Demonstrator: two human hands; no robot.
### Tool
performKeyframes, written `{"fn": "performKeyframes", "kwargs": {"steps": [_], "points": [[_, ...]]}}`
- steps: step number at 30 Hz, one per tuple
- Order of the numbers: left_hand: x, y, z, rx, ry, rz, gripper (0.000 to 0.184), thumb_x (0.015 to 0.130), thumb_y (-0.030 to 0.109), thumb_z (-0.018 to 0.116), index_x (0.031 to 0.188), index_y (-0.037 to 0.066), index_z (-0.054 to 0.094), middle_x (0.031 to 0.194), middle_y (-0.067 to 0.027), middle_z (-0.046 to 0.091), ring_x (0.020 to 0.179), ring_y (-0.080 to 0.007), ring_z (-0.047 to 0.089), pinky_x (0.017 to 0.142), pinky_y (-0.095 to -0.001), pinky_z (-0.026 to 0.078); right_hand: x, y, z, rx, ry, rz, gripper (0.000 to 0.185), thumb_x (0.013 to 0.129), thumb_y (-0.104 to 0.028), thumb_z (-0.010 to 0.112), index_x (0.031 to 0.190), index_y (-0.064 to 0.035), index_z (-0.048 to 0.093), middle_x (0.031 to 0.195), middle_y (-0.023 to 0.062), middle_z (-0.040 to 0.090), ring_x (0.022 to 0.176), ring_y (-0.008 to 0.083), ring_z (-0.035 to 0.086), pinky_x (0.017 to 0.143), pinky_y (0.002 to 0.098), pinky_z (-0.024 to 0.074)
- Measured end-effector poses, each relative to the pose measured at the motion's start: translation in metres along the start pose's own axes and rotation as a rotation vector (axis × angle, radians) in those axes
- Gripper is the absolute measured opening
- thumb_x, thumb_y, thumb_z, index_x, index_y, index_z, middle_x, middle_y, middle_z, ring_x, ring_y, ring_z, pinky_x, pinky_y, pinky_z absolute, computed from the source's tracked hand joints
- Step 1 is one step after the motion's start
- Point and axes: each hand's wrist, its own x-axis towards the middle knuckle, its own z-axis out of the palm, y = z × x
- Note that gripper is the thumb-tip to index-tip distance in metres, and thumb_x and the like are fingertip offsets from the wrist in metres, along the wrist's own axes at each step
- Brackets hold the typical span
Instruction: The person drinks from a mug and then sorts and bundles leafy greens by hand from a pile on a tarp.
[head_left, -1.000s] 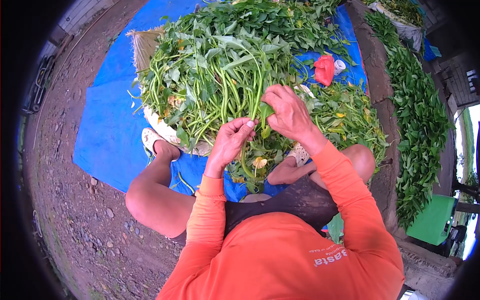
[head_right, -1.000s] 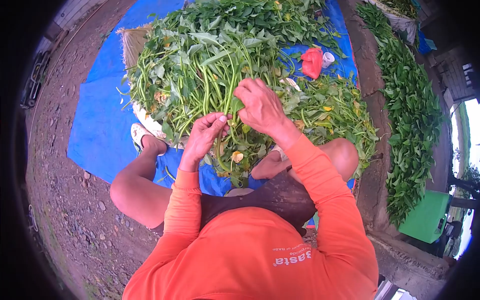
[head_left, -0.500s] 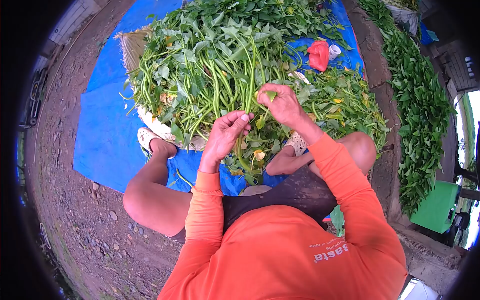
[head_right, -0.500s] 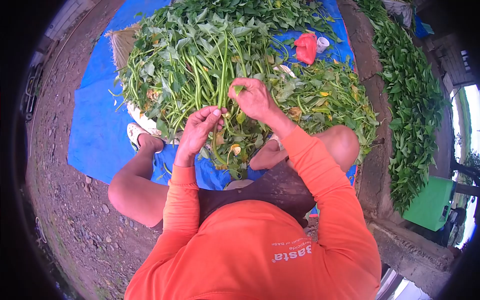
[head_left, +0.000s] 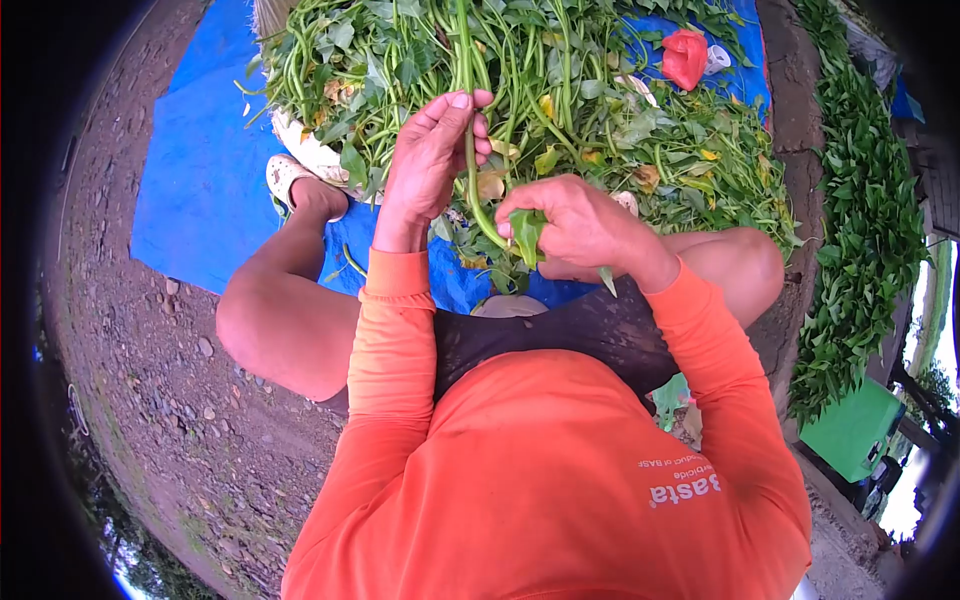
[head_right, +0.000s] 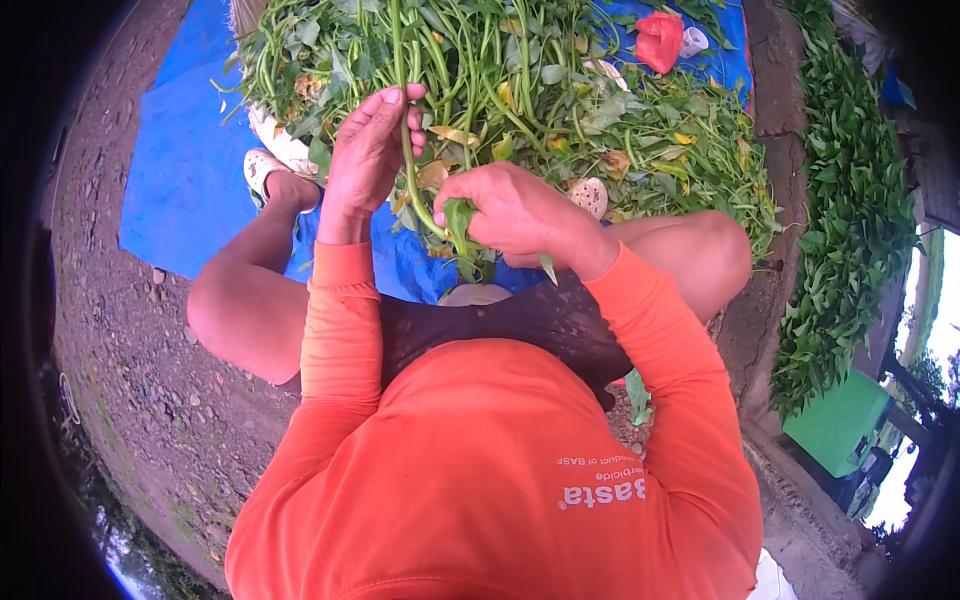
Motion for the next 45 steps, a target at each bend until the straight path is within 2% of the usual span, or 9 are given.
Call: {"fn": "performKeyframes", "kwargs": {"steps": [6, 14, 18, 23, 26, 30, 32, 36, 45], "points": [[0.008, 0.006, -0.042, -0.298, 0.285, 0.124, 0.027, 0.113, 0.027, 0.056, 0.125, 0.004, 0.064, 0.086, 0.0016, 0.055, 0.061, -0.0063, 0.044, 0.053, -0.0217, 0.039, -0.028, -0.059, -0.006, -0.038, 0.058, 0.013, 0.011, 0.084, -0.001, 0.068, 0.094, -0.0003, 0.069, 0.090, 0.0146, 0.072, 0.086, 0.0378, 0.071, 0.079, 0.0420, 0.0562], [0.005, 0.012, -0.020, -0.858, -0.097, -0.021, 0.030, 0.114, 0.025, 0.054, 0.130, 0.001, 0.060, 0.090, -0.0020, 0.053, 0.069, -0.0087, 0.048, 0.059, -0.0243, 0.045, 0.037, -0.015, 0.036, 0.636, 0.332, 0.092, 0.034, 0.100, -0.012, 0.071, 0.129, -0.0001, 0.058, 0.108, 0.0090, 0.069, 0.102, 0.0147, 0.065, 0.093, 0.0310, 0.0533], [0.003, 0.016, -0.034, -0.831, -0.061, 0.080, 0.029, 0.115, 0.024, 0.052, 0.130, 0.000, 0.059, 0.090, -0.0011, 0.051, 0.068, -0.0080, 0.048, 0.058, -0.0231, 0.044, 0.025, 0.005, 0.072, 0.439, 0.056, 0.072, 0.024, 0.100, -0.024, 0.072, 0.114, -0.0052, 0.067, 0.092, 0.0119, 0.071, 0.089, 0.0252, 0.070, 0.082, 0.0407, 0.0538], [0.001, 0.034, -0.068, -0.638, 0.092, 0.220, 0.027, 0.115, 0.026, 0.052, 0.129, 0.004, 0.059, 0.090, -0.0007, 0.051, 0.066, -0.0080, 0.046, 0.055, -0.0223, 0.041, -0.018, -0.015, 0.040, 0.181, -0.130, 0.135, 0.016, 0.088, -0.007, 0.065, 0.100, -0.0088, 0.075, 0.089, 0.0216, 0.073, 0.086, 0.0434, 0.070, 0.077, 0.0478, 0.0553], [-0.004, 0.042, -0.061, -0.623, 0.095, 0.178, 0.027, 0.114, 0.030, 0.054, 0.124, 0.006, 0.060, 0.084, 0.0005, 0.049, 0.062, -0.0076, 0.043, 0.051, -0.0229, 0.038, -0.030, 0.026, -0.029, -0.155, -0.011, 0.510, 0.025, 0.087, -0.013, 0.071, 0.111, -0.0124, 0.078, 0.090, 0.0223, 0.074, 0.089, 0.0450, 0.072, 0.080, 0.0511, 0.0561], [0.000, 0.038, -0.031, -0.336, 0.231, 0.148, 0.031, 0.111, 0.035, 0.061, 0.117, 0.004, 0.065, 0.082, 0.0019, 0.053, 0.060, -0.0062, 0.045, 0.050, -0.0218, 0.036, -0.027, 0.101, -0.080, -0.807, -0.007, 0.858, 0.046, 0.091, -0.023, 0.071, 0.136, -0.0137, 0.070, 0.144, 0.0215, 0.064, 0.126, 0.0351, 0.065, 0.105, 0.0455, 0.0537], [0.004, 0.030, -0.018, -0.294, 0.222, 0.164, 0.031, 0.110, 0.035, 0.062, 0.115, 0.005, 0.067, 0.082, 0.0017, 0.057, 0.062, -0.0069, 0.050, 0.053, -0.0221, 0.040, -0.010, 0.138, -0.087, -0.510, 0.268, 0.591, 0.042, 0.089, -0.024, 0.072, 0.129, -0.0098, 0.073, 0.138, 0.0232, 0.067, 0.121, 0.0370, 0.068, 0.102, 0.0455, 0.0548], [0.005, 0.015, -0.005, -0.062, 0.257, 0.157, 0.033, 0.110, 0.037, 0.062, 0.114, 0.005, 0.072, 0.084, 0.0030, 0.063, 0.070, -0.0061, 0.055, 0.063, -0.0218, 0.045, 0.044, 0.208, -0.028, -0.114, 0.475, 0.740, 0.029, 0.089, -0.031, 0.078, 0.101, -0.0047, 0.078, 0.102, 0.0196, 0.078, 0.101, 0.0370, 0.074, 0.094, 0.0426, 0.0559], [0.007, 0.012, -0.009, 0.162, 0.306, 0.146, 0.033, 0.110, 0.037, 0.063, 0.112, 0.007, 0.075, 0.083, 0.0046, 0.063, 0.072, -0.0047, 0.054, 0.066, -0.0206, 0.043, 0.053, 0.205, -0.022, 0.015, 0.630, 0.682, 0.035, 0.097, -0.022, 0.074, 0.121, 0.0031, 0.068, 0.104, 0.0166, 0.076, 0.095, 0.0267, 0.072, 0.088, 0.0385, 0.0573]]}}
